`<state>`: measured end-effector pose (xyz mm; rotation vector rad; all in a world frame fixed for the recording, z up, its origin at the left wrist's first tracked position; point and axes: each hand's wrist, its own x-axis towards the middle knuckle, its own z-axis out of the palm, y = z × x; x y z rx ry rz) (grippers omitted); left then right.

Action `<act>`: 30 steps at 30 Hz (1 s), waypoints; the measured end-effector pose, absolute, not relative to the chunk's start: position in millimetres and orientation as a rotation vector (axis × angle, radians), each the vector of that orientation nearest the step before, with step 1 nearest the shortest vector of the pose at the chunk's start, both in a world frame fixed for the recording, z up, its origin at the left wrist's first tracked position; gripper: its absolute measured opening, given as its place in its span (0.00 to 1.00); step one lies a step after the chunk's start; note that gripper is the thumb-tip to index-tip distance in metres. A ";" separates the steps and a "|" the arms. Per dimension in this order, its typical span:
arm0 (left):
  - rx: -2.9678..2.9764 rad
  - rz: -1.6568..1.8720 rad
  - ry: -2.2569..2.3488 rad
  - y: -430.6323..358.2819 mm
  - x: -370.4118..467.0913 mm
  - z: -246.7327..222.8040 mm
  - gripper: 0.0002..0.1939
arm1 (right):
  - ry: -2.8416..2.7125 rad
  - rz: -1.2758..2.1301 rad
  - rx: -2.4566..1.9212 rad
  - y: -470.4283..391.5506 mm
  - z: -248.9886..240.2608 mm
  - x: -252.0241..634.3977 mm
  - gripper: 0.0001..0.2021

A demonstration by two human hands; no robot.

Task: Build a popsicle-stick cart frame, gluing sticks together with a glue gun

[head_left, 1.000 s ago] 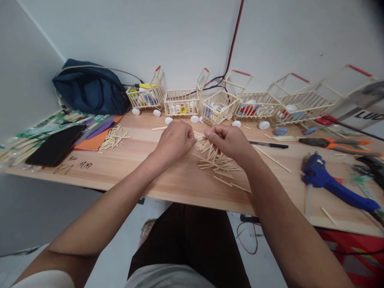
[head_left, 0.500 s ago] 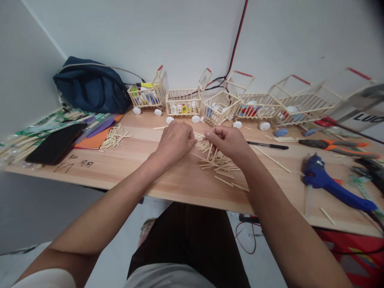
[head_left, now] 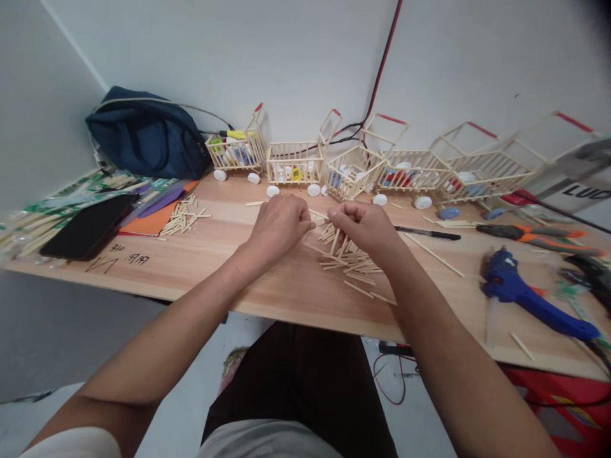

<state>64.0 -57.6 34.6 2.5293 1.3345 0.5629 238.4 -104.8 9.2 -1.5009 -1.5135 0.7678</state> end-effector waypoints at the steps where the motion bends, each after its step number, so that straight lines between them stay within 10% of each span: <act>1: 2.525 0.561 1.332 -57.7 63.8 34.8 0.05 | -1.508 0.774 -1.501 -104.8 8.8 238.4 0.16; 30: 2.610 0.553 1.259 -58.3 57.8 37.4 0.08 | -1.481 0.847 -1.491 -105.4 8.7 238.5 0.17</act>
